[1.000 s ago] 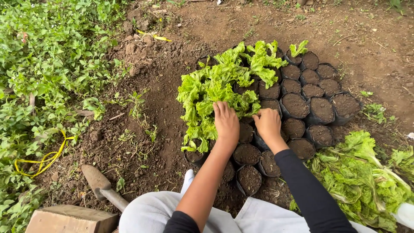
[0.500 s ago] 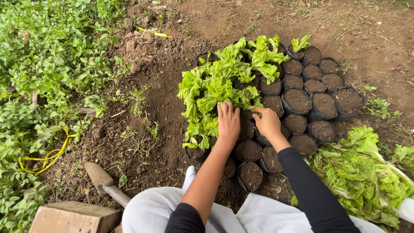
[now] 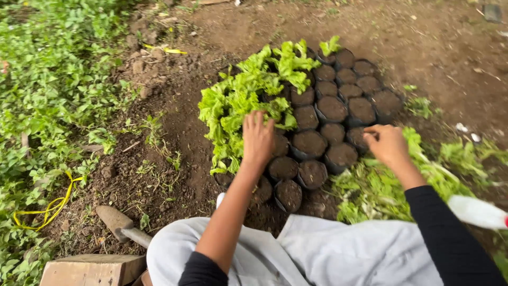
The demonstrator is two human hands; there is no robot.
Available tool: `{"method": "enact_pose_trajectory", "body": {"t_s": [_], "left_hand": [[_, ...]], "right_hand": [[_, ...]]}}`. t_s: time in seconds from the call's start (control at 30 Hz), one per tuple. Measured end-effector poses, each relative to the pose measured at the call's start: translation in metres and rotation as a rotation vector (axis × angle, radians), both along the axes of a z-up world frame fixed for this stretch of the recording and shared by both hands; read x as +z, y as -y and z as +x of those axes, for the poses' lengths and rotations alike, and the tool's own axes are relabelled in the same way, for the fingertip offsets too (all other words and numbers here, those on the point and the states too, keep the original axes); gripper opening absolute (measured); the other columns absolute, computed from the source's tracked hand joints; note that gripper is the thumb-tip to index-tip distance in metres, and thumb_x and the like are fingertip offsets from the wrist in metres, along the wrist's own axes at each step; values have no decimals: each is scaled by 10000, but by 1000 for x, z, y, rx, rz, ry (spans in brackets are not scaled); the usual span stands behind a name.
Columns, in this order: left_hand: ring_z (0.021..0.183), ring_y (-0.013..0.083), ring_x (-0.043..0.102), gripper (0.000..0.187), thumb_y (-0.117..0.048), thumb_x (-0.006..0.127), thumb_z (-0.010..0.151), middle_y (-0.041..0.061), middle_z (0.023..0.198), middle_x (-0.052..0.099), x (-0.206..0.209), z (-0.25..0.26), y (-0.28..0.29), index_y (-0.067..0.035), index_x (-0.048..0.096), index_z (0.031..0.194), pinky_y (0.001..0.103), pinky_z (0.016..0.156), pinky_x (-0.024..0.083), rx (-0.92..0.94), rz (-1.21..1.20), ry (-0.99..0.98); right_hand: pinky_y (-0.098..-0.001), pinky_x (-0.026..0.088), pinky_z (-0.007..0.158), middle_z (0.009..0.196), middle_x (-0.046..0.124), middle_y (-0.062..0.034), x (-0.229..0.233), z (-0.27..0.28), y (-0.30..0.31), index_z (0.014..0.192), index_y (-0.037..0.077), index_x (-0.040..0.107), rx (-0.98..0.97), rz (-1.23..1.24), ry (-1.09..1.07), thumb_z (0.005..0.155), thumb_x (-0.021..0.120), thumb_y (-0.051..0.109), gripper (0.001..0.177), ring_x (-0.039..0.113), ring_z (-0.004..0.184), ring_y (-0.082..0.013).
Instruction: The person sits cross-legged on the ground and plants lettuce seedlings into black plastic nursery bags filled with soil. They pick up seedlings from a pile, place them into the bags, and press the soil around the base of each plant.
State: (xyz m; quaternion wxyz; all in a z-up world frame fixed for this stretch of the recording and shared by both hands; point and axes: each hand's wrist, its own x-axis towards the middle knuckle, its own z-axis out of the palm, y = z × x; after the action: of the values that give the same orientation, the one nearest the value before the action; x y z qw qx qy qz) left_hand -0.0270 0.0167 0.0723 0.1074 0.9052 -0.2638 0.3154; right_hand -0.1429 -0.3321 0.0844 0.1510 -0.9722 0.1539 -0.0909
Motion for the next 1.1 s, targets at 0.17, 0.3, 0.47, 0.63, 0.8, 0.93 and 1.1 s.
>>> {"method": "enact_pose_trajectory", "body": {"t_s": [0.17, 0.3, 0.47, 0.63, 0.8, 0.93, 1.1], "left_hand": [[1359, 387, 441, 364, -66, 621, 894, 167, 1390, 578, 54, -42, -24, -180, 684, 1235, 562, 1155, 392, -16, -17, -111], [1399, 436, 411, 372, -11, 557, 894, 225, 1419, 560, 47, -75, -45, -134, 705, 1212, 608, 1161, 371, -45, -67, -180], [1356, 454, 402, 279, -149, 620, 938, 188, 1369, 572, 10, -95, -62, -161, 716, 1200, 599, 1105, 368, -5, -208, -251], [1303, 469, 400, 256, -92, 624, 973, 207, 1346, 555, 6, -82, -48, -166, 681, 1211, 605, 1054, 377, -74, -342, -249], [1321, 459, 396, 242, -125, 612, 975, 187, 1342, 562, -3, -73, -39, -162, 710, 1194, 612, 1028, 392, -79, -324, -284], [1317, 457, 388, 246, -111, 613, 973, 200, 1347, 556, -1, -74, -42, -167, 693, 1199, 607, 1054, 371, -103, -352, -287], [1399, 403, 318, 235, -93, 588, 1018, 117, 1356, 468, 13, -79, -41, -180, 668, 1222, 584, 1024, 448, -25, -337, -420]], "right_hand": [[-432, 383, 459, 638, 656, -157, -19, -49, 82, 1184, 134, 809, -290, 131, -111, 1068, 636, 316, 277, 480, 464, -285], [-432, 416, 442, 643, 680, -142, -55, -81, 95, 1258, 53, 779, -489, 224, -203, 1071, 632, 333, 367, 500, 455, -271], [-427, 332, 449, 520, 446, -95, -86, -104, 124, 843, 80, 618, -561, 252, -323, 1034, 694, 288, 293, 369, 432, -251], [-518, 469, 563, 516, 448, -108, -110, -119, 150, 520, 78, 475, -651, 134, -226, 1058, 635, 164, 568, 508, 497, -314], [-523, 521, 568, 708, 699, -118, -99, -121, 143, 680, 103, 736, -764, 146, -154, 1024, 674, 172, 356, 679, 698, -368], [-522, 574, 683, 973, 766, -163, -99, -124, 142, 933, 83, 833, -797, 152, -133, 974, 685, 140, 164, 708, 915, -403], [-484, 577, 621, 526, 590, -153, -79, -128, 124, 637, -16, 714, -594, 69, -300, 982, 718, 147, 382, 674, 570, -347]]}}
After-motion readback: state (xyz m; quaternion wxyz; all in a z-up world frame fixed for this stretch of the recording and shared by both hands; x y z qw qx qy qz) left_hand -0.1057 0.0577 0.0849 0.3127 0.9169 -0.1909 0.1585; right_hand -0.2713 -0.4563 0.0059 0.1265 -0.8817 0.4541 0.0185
